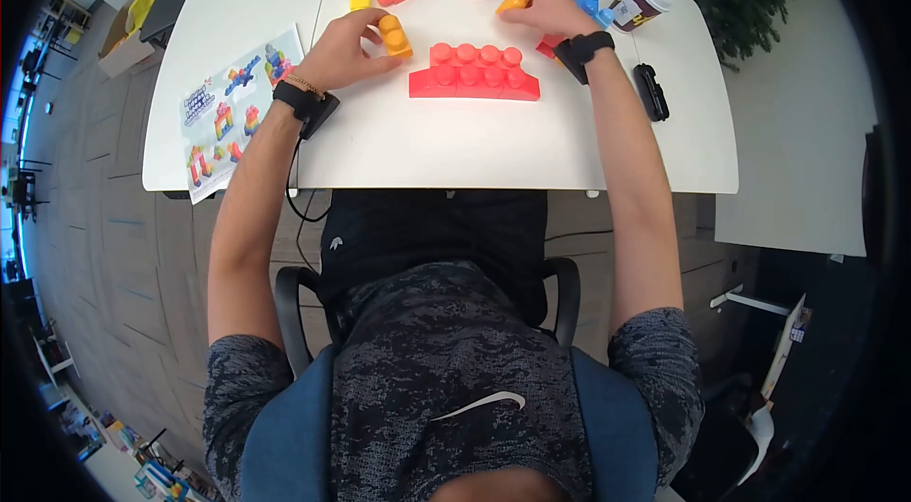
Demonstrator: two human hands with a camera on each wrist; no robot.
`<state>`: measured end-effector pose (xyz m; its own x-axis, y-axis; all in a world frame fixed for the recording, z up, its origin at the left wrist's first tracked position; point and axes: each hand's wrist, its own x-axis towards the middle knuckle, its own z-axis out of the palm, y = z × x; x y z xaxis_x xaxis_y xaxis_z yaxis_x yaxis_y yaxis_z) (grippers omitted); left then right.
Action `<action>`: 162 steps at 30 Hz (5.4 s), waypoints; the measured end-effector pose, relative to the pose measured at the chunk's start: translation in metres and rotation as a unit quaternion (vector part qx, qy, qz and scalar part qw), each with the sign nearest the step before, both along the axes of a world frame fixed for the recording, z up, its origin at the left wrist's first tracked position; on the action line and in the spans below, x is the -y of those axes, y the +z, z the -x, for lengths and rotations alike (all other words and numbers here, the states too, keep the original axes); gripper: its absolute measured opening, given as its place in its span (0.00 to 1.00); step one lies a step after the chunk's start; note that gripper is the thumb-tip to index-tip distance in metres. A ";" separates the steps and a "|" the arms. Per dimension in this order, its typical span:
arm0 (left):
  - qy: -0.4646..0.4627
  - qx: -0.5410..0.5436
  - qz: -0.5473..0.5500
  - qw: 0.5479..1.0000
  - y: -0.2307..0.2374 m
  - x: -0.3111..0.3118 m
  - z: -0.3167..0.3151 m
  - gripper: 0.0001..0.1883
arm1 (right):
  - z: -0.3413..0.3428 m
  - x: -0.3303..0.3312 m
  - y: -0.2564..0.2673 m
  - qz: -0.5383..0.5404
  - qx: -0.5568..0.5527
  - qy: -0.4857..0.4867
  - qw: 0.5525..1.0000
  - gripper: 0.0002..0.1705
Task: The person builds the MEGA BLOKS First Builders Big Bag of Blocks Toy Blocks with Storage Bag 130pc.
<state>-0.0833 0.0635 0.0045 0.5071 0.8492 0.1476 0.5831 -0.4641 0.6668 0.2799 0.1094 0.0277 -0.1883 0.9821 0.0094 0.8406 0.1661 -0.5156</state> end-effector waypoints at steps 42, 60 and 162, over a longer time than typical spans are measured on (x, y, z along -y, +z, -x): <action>-0.152 0.052 -0.002 0.987 0.000 0.033 -0.077 0.41 | 0.019 0.109 -0.004 -0.031 -0.125 0.178 0.976 0.47; -0.181 0.048 0.018 0.982 -0.012 0.032 -0.075 0.43 | 0.020 0.111 -0.008 -0.026 -0.150 0.198 0.968 0.41; 0.107 -0.160 -0.062 0.979 -0.025 -0.051 -0.005 0.33 | 0.075 -0.055 0.010 -0.182 0.299 0.101 0.931 0.17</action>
